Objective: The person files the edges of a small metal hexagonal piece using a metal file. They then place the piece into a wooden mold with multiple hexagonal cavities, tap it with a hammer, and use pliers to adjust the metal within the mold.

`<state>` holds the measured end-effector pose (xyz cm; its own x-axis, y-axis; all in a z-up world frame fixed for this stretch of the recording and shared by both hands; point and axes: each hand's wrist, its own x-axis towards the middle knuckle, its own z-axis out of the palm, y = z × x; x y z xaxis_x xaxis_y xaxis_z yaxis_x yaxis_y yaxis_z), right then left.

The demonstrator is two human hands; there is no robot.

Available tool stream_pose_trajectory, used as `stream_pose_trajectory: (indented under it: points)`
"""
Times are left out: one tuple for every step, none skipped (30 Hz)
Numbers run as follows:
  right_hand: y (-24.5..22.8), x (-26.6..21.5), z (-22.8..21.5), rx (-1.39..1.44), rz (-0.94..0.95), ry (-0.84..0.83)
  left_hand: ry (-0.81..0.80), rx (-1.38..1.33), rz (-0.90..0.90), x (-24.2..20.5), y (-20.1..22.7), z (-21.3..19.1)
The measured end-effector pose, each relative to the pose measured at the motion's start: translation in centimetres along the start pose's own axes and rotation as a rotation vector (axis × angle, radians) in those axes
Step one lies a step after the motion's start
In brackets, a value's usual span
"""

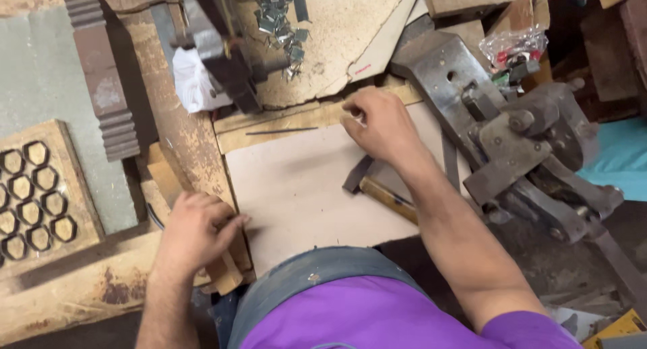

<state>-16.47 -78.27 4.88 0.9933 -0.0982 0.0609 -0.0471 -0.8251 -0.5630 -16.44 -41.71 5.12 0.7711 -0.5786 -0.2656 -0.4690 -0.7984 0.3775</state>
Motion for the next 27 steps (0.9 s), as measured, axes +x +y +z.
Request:
stream_pose_trajectory:
  points:
    - [0.5,2.0,0.7,0.006,0.003,0.008,0.04,-0.045,0.018,0.0,0.6,0.1]
    - [1.1,3.8,1.2,0.012,0.006,0.015,0.08,-0.091,0.035,0.2,1.1,0.2]
    - [1.6,5.4,1.6,0.042,0.057,0.001,0.072,-0.117,0.043,0.5,1.6,0.2]
    - [2.1,7.0,2.0,0.073,0.107,-0.013,0.065,-0.144,0.051,0.9,2.1,0.3]
    - [2.5,8.5,2.5,0.105,0.159,-0.032,0.054,-0.171,0.056,1.4,2.5,0.4]
    - [2.8,10.0,2.9,0.121,0.179,-0.046,0.008,-0.184,0.045,2.0,2.8,0.5]
    - [3.1,11.2,3.4,0.137,0.203,-0.063,-0.043,-0.199,0.033,2.5,3.0,0.6]
    - [3.4,12.2,3.9,0.153,0.227,-0.079,-0.093,-0.214,0.022,3.0,3.3,0.7]
    - [3.6,13.1,4.3,0.158,0.213,-0.083,-0.152,-0.223,-0.012,3.7,3.5,0.9]
    - [3.8,13.9,4.7,0.163,0.198,-0.087,-0.212,-0.233,-0.045,4.4,3.7,1.1]
    - [4.0,14.7,5.0,0.167,0.183,-0.085,-0.267,-0.239,-0.076,5.2,3.7,1.2]
    - [4.1,15.3,5.2,0.166,0.17,-0.083,-0.283,-0.253,-0.083,5.8,3.8,1.3]
    - [4.2,15.8,5.5,0.166,0.155,-0.081,-0.299,-0.267,-0.093,6.2,3.9,1.3]
    - [4.3,16.3,5.7,0.165,0.141,-0.08,-0.314,-0.281,-0.102,6.7,3.7,1.3]
    - [4.4,16.8,5.9,0.152,0.12,-0.072,-0.288,-0.296,-0.074,6.9,3.6,1.2]
    - [4.5,17.3,6.2,0.138,0.099,-0.064,-0.262,-0.31,-0.047,7.0,3.7,1.2]
    - [4.6,17.8,6.3,0.124,0.078,-0.056,-0.236,-0.326,-0.018,7.4,3.6,1.1]
    - [4.8,18.5,6.5,0.095,0.053,-0.044,-0.277,-0.327,-0.033,7.8,3.4,0.9]
    - [4.8,19.3,6.7,0.069,0.027,-0.035,-0.321,-0.329,-0.053,8.0,3.3,0.7]
    - [4.9,20.0,7.0,0.042,0.002,-0.027,-0.364,-0.331,-0.073,8.1,3.2,0.4]
    - [4.8,20.5,7.3,0.056,0.024,-0.054,-0.393,-0.335,-0.085,8.2,3.0,0.3]
    - [4.4,21.1,7.7,0.07,0.046,-0.081,-0.423,-0.338,-0.097,8.2,2.9,0.3]
    - [4.1,22.1,7.9,0.081,0.061,-0.102,-0.444,-0.34,-0.108,8.4,2.7,0.4]
    - [3.8,23.0,7.9,0.055,0.022,-0.105,-0.484,-0.395,-0.179,8.5,2.3,0.8]
    - [3.6,23.6,8.0,0.029,-0.014,-0.116,-0.545,-0.459,-0.275,8.2,2.0,1.5]
    - [3.5,24.2,8.1,0.004,-0.051,-0.126,-0.541,-0.522,-0.327,7.9,1.7,2.5]
    - [3.3,24.7,8.3,-0.003,-0.08,-0.125,-0.487,-0.591,-0.345,7.6,1.5,4.0]
